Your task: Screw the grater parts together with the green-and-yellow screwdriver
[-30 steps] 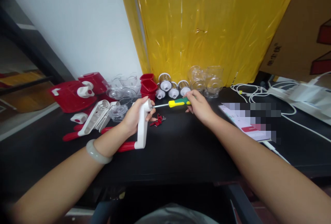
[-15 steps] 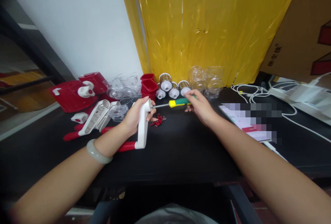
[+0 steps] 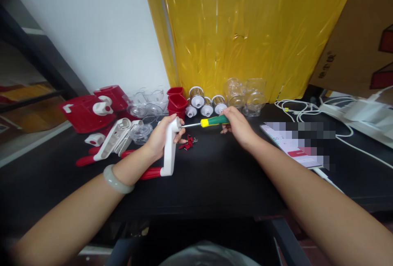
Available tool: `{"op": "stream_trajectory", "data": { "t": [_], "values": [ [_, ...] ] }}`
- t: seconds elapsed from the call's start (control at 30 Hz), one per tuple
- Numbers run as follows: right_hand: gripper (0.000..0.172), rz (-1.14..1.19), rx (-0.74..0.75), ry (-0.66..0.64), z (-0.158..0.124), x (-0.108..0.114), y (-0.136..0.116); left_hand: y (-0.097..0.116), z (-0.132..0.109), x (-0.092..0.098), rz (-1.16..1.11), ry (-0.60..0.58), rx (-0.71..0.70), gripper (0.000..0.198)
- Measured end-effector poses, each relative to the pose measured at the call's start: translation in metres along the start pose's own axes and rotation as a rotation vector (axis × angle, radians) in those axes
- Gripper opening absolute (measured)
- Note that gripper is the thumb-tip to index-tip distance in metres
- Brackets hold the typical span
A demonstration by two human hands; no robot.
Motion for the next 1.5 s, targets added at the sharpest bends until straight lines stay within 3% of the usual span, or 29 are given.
{"op": "stream_trajectory", "data": {
  "t": [0.2,0.97,1.23,1.5],
  "values": [
    [0.043,-0.067,0.058,-0.021,-0.0002,-0.0001,0.0012,0.0002,0.0000,-0.0006,-0.003,-0.002,-0.007,0.033],
    [0.026,-0.010,0.021,0.004,-0.0013,-0.0007,-0.0019,-0.0005,0.0005,0.0001,-0.003,0.001,0.001,0.032],
    [0.046,-0.093,0.054,-0.028,0.0006,0.0019,0.0033,-0.0007,0.0015,0.0006,0.006,-0.004,-0.001,0.032],
    [0.033,-0.036,0.040,-0.007,-0.0022,-0.0014,-0.0029,-0.0003,0.0005,-0.0002,0.016,0.003,-0.013,0.032]
  ]
}}
Point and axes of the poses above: each hand's wrist, its own z-axis towards the middle knuckle, its own x-axis out of the back of the hand, y = z × x, the point moved 2 cm from there along z, towards the middle knuckle, and after that the axes turned 3 degrees about -x, right-handed, at the moved point
